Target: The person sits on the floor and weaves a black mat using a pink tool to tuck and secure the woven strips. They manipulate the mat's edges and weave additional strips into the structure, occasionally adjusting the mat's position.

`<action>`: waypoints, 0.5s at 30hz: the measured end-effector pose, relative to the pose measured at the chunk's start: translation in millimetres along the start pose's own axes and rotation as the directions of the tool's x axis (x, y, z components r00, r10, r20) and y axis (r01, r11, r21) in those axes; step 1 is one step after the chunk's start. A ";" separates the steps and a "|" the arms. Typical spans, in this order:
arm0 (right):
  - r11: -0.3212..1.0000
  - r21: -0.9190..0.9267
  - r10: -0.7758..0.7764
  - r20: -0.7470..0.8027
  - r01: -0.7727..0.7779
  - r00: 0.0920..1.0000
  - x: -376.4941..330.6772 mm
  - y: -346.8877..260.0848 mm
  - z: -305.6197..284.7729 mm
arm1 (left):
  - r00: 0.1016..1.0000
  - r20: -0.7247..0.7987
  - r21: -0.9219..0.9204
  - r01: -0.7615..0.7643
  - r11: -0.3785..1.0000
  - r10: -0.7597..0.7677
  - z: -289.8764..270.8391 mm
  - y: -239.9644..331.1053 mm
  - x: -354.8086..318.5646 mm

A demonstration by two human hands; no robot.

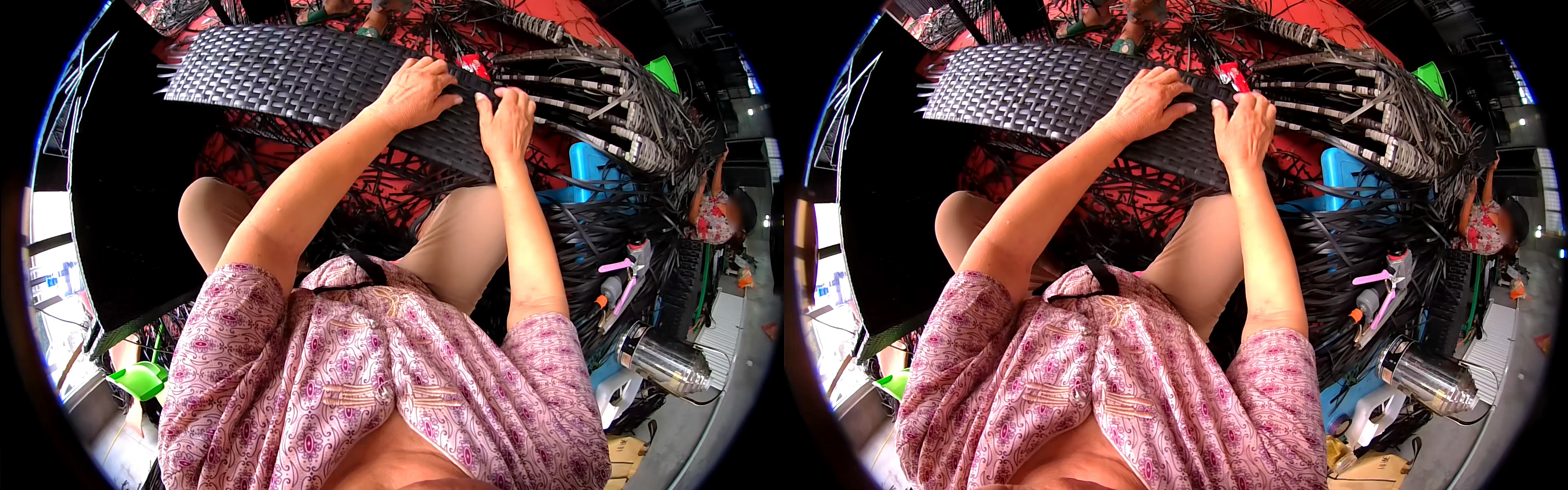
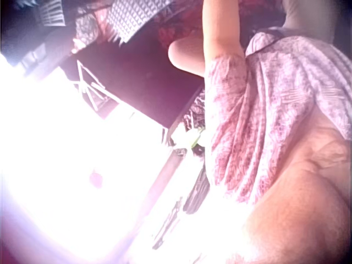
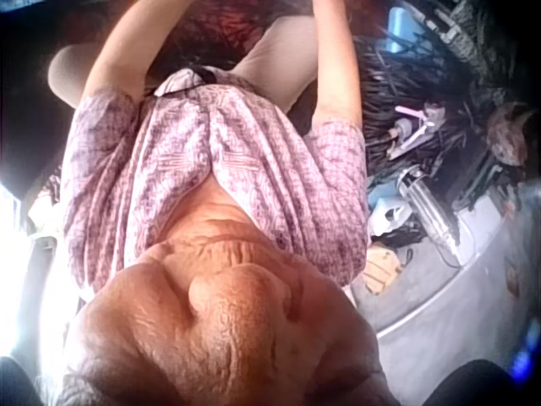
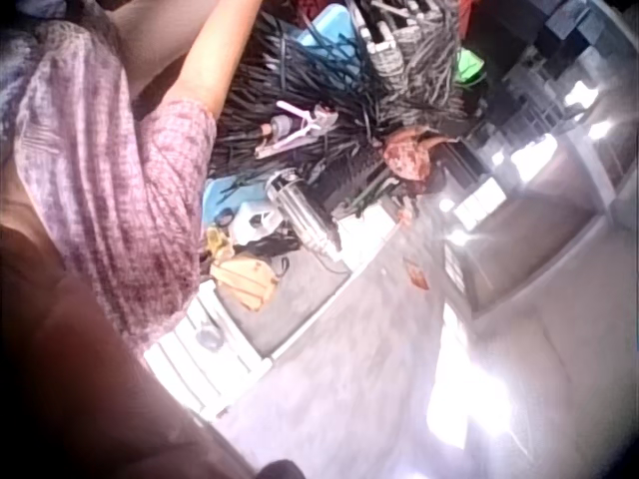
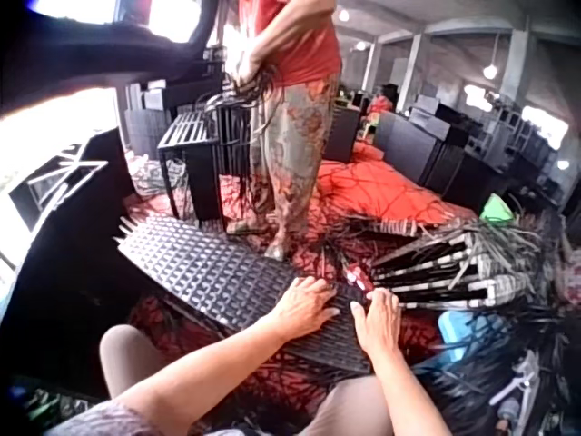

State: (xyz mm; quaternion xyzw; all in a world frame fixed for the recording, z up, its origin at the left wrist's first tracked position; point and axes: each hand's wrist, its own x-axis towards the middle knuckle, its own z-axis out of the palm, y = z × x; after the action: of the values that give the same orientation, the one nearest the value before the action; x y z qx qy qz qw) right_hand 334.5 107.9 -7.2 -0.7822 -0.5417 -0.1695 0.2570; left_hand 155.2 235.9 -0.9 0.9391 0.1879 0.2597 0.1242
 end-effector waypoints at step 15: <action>0.993 -0.077 0.086 0.008 -0.085 0.996 4.6 1.5 3.3 | 0.975 -0.213 0.213 0.111 0.971 -0.065 29.9 -14.7 4.9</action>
State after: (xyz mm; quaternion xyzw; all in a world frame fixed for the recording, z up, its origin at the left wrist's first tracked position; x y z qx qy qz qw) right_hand 337.5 112.9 -7.6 -0.8149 -0.5023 -0.1745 0.2307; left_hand 170.8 247.0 -28.6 0.9061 0.2692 0.3262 0.0094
